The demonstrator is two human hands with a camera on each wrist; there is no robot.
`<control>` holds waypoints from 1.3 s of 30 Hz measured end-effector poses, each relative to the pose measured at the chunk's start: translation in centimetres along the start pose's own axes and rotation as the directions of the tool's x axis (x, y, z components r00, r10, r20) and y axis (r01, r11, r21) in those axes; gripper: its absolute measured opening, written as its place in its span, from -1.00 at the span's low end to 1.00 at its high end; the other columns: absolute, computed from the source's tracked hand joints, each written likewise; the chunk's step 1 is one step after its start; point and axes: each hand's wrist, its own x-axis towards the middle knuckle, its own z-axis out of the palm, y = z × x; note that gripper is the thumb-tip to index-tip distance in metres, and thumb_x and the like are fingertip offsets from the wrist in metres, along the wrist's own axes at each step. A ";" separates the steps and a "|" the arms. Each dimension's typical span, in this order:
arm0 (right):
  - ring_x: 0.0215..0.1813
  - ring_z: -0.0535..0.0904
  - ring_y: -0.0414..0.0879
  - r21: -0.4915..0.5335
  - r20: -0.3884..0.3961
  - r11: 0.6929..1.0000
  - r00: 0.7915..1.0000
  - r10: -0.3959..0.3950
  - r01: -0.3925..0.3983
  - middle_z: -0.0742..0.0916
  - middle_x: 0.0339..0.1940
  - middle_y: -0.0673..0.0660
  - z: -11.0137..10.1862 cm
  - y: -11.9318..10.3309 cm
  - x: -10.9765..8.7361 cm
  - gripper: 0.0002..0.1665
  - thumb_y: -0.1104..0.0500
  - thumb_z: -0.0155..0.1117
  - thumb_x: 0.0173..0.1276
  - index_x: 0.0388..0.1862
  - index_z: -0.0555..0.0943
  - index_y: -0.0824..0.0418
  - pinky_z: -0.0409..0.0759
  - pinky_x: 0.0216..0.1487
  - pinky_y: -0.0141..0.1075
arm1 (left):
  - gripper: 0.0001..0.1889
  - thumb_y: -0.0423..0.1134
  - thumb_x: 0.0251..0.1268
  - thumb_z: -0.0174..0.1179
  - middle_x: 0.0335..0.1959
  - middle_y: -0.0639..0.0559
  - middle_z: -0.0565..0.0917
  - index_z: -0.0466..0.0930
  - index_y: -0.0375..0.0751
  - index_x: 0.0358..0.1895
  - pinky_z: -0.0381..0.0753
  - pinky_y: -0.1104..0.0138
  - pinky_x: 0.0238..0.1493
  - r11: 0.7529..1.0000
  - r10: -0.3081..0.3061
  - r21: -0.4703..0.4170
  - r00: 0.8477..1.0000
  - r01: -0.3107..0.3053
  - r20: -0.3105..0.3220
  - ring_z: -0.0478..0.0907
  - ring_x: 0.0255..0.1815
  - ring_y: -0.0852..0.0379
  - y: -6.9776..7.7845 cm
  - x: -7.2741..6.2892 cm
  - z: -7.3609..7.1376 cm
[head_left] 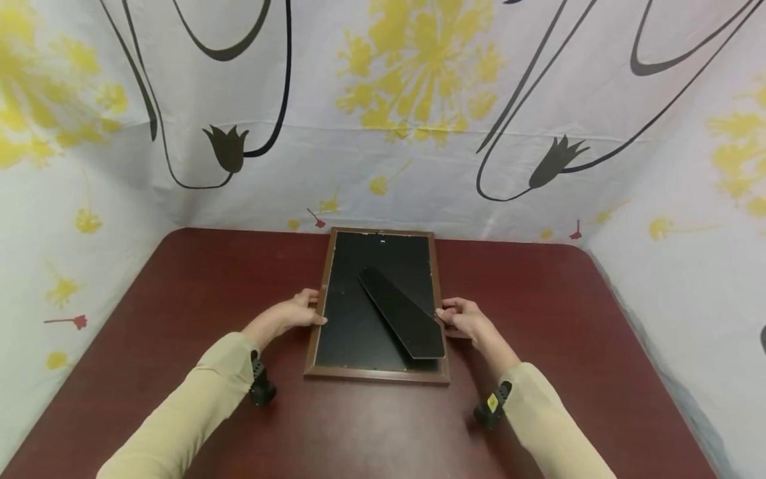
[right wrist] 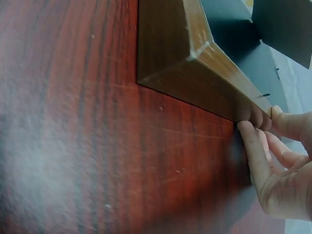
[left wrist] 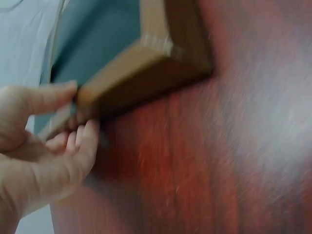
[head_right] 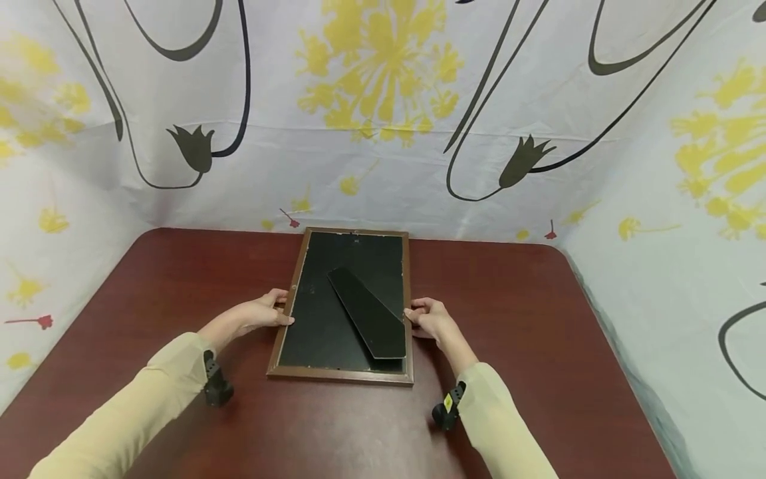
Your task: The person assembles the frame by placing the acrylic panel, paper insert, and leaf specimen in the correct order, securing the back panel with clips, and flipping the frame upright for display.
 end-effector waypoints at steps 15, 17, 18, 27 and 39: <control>-0.27 0.57 -0.13 0.013 0.022 1.000 1.000 -0.006 0.006 0.53 -0.22 0.13 -0.2 0.5 -0.4 -0.50 0.20 0.15 0.32 0.19 0.31 0.33 0.70 -0.23 -0.19 | -0.50 -0.16 0.26 0.14 0.22 -0.20 0.41 0.36 -0.31 0.22 0.52 0.19 0.17 0.935 -0.036 -0.352 0.980 -0.036 -0.194 0.39 0.23 -0.09 -0.8 10.4 -4.1; -0.27 0.57 -0.13 0.015 0.024 1.000 1.000 -0.004 0.004 0.52 -0.22 0.13 -0.1 0.5 -0.3 -0.49 0.20 0.16 0.31 0.19 0.31 0.32 0.70 -0.23 -0.20 | -0.50 -0.18 0.33 0.05 0.29 -0.22 0.32 0.28 -0.33 0.27 0.43 0.16 0.26 0.935 -0.089 -0.355 0.969 0.001 -0.230 0.28 0.31 -0.11 1.1 9.4 -4.0; -0.28 0.57 -0.13 0.016 0.022 1.000 1.000 0.000 0.000 0.52 -0.22 0.13 -0.1 0.4 -0.3 -0.49 0.20 0.16 0.31 0.19 0.32 0.32 0.70 -0.24 -0.21 | -0.49 -0.17 0.34 0.03 0.30 -0.23 0.31 0.27 -0.34 0.28 0.42 0.16 0.28 0.932 -0.088 -0.361 0.967 -0.005 -0.241 0.27 0.32 -0.12 1.6 9.2 -4.0; -0.33 0.55 -0.12 0.019 0.002 1.000 1.000 0.004 -0.005 0.54 -0.25 0.13 -0.2 0.1 -0.3 -0.53 0.21 0.16 0.31 0.15 0.33 0.32 0.69 -0.29 -0.21 | -0.51 -0.21 0.34 0.03 0.31 -0.23 0.29 0.27 -0.34 0.28 0.39 0.13 0.29 0.904 -0.102 -0.426 0.950 -0.035 -0.295 0.27 0.32 -0.10 3.7 8.9 -3.9; -0.32 0.56 -0.13 0.011 -0.003 1.000 1.000 -0.021 0.021 0.56 -0.23 0.15 -0.2 0.3 -0.2 -0.52 0.20 0.16 0.30 0.16 0.34 0.33 0.70 -0.31 -0.22 | -0.18 -0.05 0.10 0.27 0.34 -0.23 0.23 0.10 -0.33 0.36 0.47 0.12 0.20 0.937 -0.181 -0.331 0.963 0.107 -0.201 0.25 0.33 -0.11 0.6 15.7 -5.5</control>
